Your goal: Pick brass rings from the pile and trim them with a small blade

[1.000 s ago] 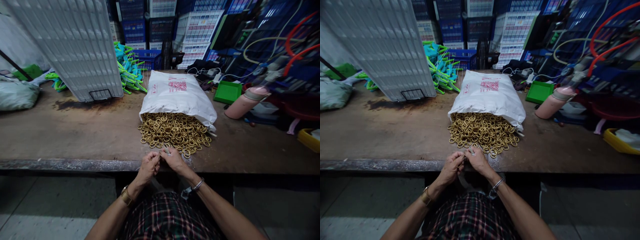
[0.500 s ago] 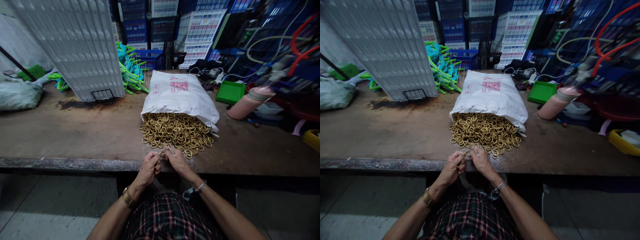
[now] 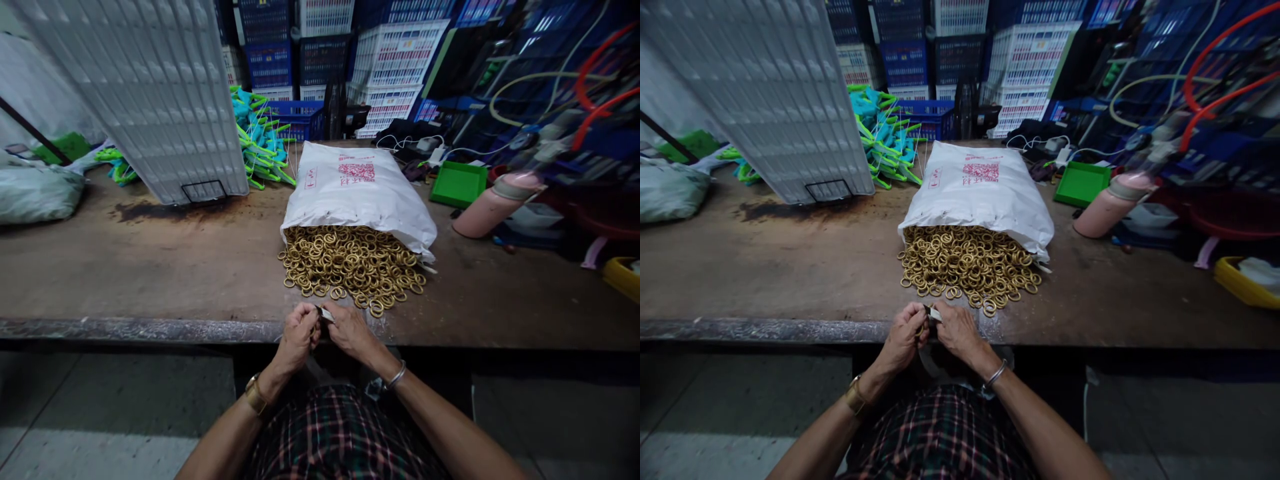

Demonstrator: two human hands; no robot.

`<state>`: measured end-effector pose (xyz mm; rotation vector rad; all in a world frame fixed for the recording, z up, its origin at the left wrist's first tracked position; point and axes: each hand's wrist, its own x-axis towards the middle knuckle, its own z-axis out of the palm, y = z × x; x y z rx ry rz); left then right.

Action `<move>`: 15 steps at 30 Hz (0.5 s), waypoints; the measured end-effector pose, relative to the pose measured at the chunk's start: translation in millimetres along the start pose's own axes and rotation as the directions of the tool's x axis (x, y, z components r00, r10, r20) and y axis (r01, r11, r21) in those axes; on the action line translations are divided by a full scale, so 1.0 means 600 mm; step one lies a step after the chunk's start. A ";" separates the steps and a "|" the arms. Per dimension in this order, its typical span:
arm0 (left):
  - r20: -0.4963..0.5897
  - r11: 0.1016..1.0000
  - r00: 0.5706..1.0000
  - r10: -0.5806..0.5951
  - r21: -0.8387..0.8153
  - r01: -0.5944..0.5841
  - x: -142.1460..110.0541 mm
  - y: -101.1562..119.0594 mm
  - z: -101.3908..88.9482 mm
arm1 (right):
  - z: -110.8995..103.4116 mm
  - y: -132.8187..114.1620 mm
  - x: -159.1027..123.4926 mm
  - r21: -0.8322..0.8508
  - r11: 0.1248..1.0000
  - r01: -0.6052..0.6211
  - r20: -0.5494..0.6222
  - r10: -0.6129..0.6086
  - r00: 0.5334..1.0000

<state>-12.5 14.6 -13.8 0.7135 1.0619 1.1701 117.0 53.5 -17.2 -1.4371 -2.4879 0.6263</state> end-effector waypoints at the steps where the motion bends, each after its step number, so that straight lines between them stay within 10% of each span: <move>1: -0.004 1.000 1.000 0.006 0.007 -0.006 0.000 -0.001 0.000 | 0.000 0.000 -0.001 0.000 1.000 -0.001 -0.003 0.001 1.000; 15: 0.005 0.988 0.995 0.096 0.123 -0.096 0.001 -0.010 -0.008 | -0.006 0.003 0.007 -0.054 0.998 0.036 0.100 -0.030 0.995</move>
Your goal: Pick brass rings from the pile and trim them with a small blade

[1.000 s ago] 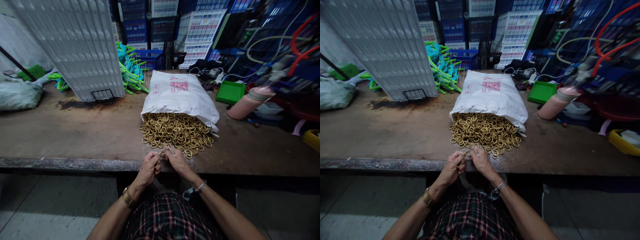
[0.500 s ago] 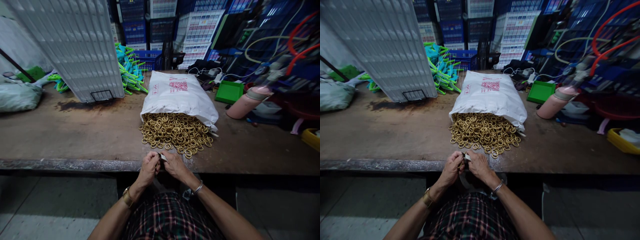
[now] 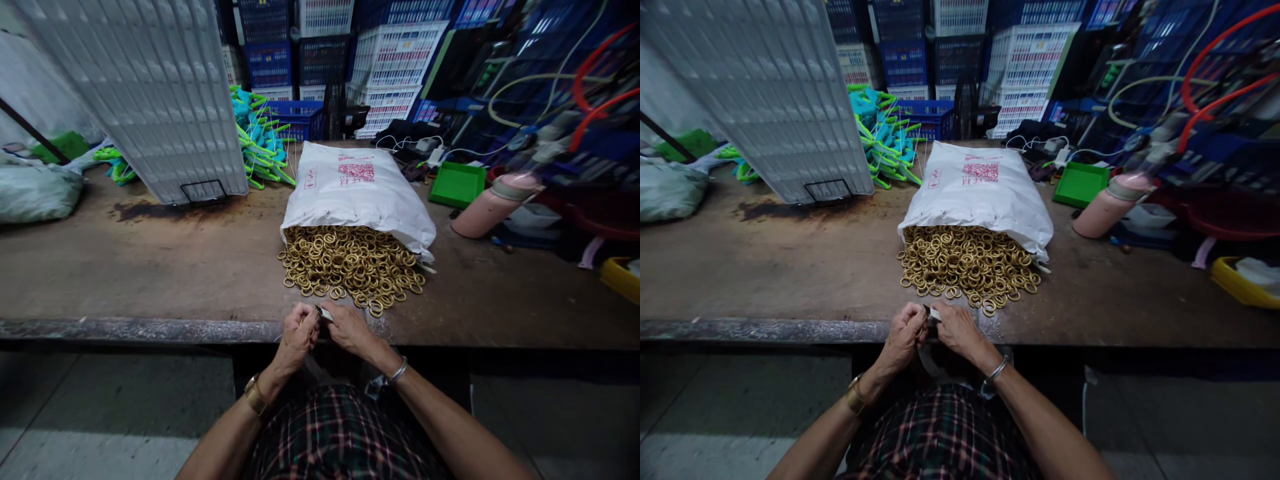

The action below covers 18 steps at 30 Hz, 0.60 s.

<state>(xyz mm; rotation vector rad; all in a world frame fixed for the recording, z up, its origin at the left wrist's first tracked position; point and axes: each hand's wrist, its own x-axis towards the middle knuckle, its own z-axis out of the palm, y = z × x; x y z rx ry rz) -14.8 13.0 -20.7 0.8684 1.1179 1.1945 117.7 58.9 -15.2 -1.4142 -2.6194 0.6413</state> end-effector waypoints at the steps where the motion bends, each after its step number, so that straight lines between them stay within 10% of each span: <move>1: -0.002 1.000 1.000 0.004 0.000 -0.004 0.000 0.001 0.000 | 0.000 0.000 0.000 -0.003 1.000 -0.005 -0.002 0.005 1.000; 18: 0.030 1.000 1.000 -0.009 0.007 0.009 -0.009 0.004 -0.008 | 0.002 -0.013 -0.002 -0.077 0.996 -0.038 0.043 0.042 0.998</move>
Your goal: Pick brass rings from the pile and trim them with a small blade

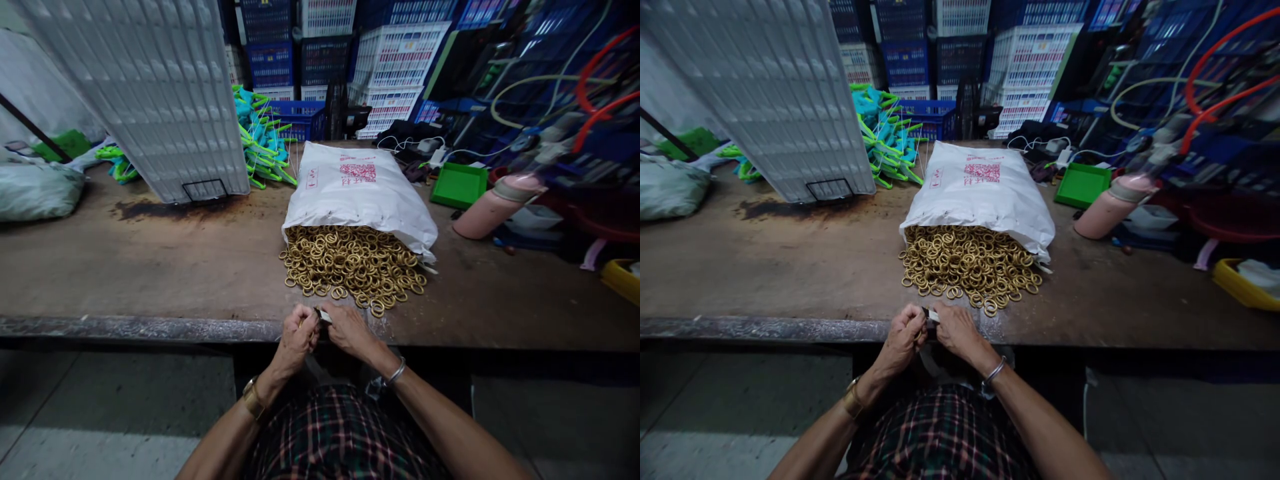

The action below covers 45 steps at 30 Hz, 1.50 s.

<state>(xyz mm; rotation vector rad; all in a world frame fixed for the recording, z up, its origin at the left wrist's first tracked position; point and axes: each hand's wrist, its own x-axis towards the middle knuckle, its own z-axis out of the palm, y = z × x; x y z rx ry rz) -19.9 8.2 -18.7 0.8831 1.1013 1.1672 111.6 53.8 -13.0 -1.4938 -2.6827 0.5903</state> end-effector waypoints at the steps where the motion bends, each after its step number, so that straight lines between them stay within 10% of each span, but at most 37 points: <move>1: 0.003 1.000 1.000 -0.004 -0.016 0.004 -0.002 0.000 -0.002 | -0.001 -0.003 0.000 -0.020 1.000 -0.005 0.006 0.006 1.000; 11: 0.186 0.914 0.974 -0.127 -0.359 0.188 -0.059 0.035 0.001 | -0.007 -0.010 0.034 -0.119 0.981 -0.152 -0.108 0.140 0.984; 24: 0.075 0.799 0.971 -0.228 -0.555 0.231 -0.033 0.014 -0.025 | 0.005 -0.016 0.060 -0.109 0.943 -0.315 -0.227 0.285 0.931; 38: 0.066 0.723 0.960 -0.271 -0.645 0.248 -0.024 0.004 -0.028 | -0.001 0.005 0.043 0.181 0.975 -0.131 -0.292 0.180 0.939; 45: 0.087 0.817 0.976 -0.200 -0.535 0.215 -0.025 0.019 -0.014 | -0.017 0.020 0.014 0.593 0.805 0.018 -0.245 0.159 0.956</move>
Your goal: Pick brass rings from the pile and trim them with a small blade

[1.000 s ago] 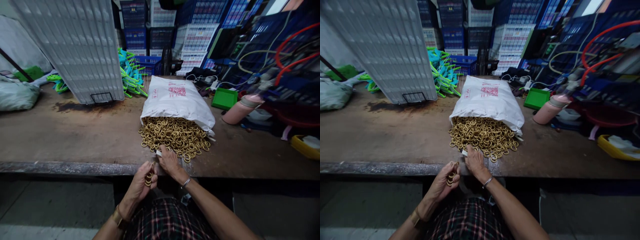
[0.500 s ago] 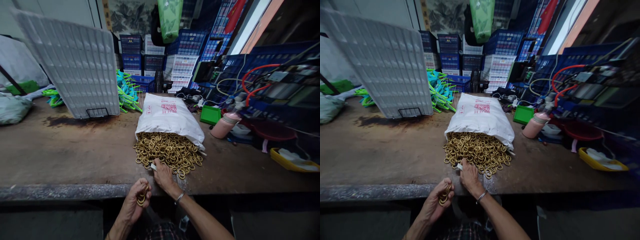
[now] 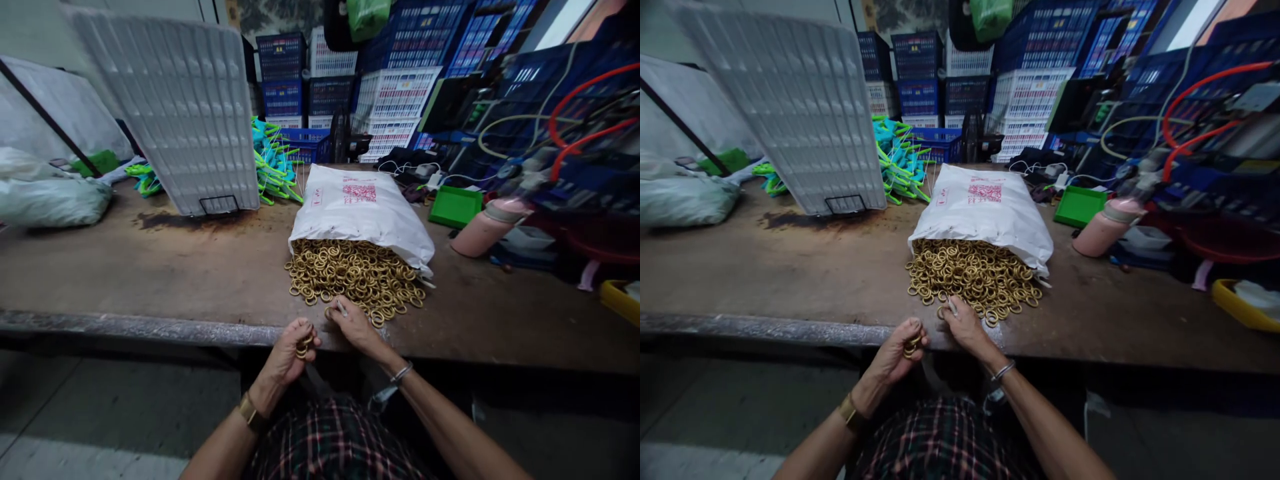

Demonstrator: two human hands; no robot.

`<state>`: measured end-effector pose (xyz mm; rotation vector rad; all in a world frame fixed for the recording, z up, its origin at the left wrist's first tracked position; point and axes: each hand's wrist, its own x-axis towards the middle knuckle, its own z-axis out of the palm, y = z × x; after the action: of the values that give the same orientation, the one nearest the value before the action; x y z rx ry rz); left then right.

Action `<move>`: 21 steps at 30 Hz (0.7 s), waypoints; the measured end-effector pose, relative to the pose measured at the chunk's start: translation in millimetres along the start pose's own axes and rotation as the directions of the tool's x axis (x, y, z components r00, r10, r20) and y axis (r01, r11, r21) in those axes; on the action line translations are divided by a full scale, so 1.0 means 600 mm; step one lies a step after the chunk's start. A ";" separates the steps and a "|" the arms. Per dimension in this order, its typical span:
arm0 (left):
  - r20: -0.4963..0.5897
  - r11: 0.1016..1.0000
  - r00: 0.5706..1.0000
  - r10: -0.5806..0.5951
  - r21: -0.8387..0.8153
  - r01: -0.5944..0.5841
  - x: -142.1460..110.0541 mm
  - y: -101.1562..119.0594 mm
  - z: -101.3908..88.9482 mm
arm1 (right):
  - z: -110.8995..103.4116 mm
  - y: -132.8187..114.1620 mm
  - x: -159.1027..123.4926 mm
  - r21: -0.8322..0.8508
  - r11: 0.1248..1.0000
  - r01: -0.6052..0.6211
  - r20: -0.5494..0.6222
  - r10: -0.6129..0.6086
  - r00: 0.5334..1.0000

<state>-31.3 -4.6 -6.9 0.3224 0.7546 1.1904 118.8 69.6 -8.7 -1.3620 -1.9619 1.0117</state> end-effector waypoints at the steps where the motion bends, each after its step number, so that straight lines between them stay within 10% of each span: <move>1: 0.008 1.000 1.000 0.006 0.024 -0.006 -0.001 0.001 0.005 | -0.004 0.000 -0.004 0.052 0.999 -0.002 0.005 0.002 1.000; 15: -0.049 0.972 0.998 0.035 0.233 -0.023 0.022 -0.013 0.035 | -0.030 -0.012 -0.035 0.556 0.737 -0.384 0.244 0.298 0.923; 21: 0.000 0.772 0.981 0.192 0.618 -0.151 0.037 -0.030 0.044 | -0.026 -0.004 -0.034 0.615 0.644 -0.454 0.331 0.312 0.891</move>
<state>3.1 13.3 -6.5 0.9214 1.1892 1.0986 136.8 54.3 1.8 -1.2760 -1.1774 1.9085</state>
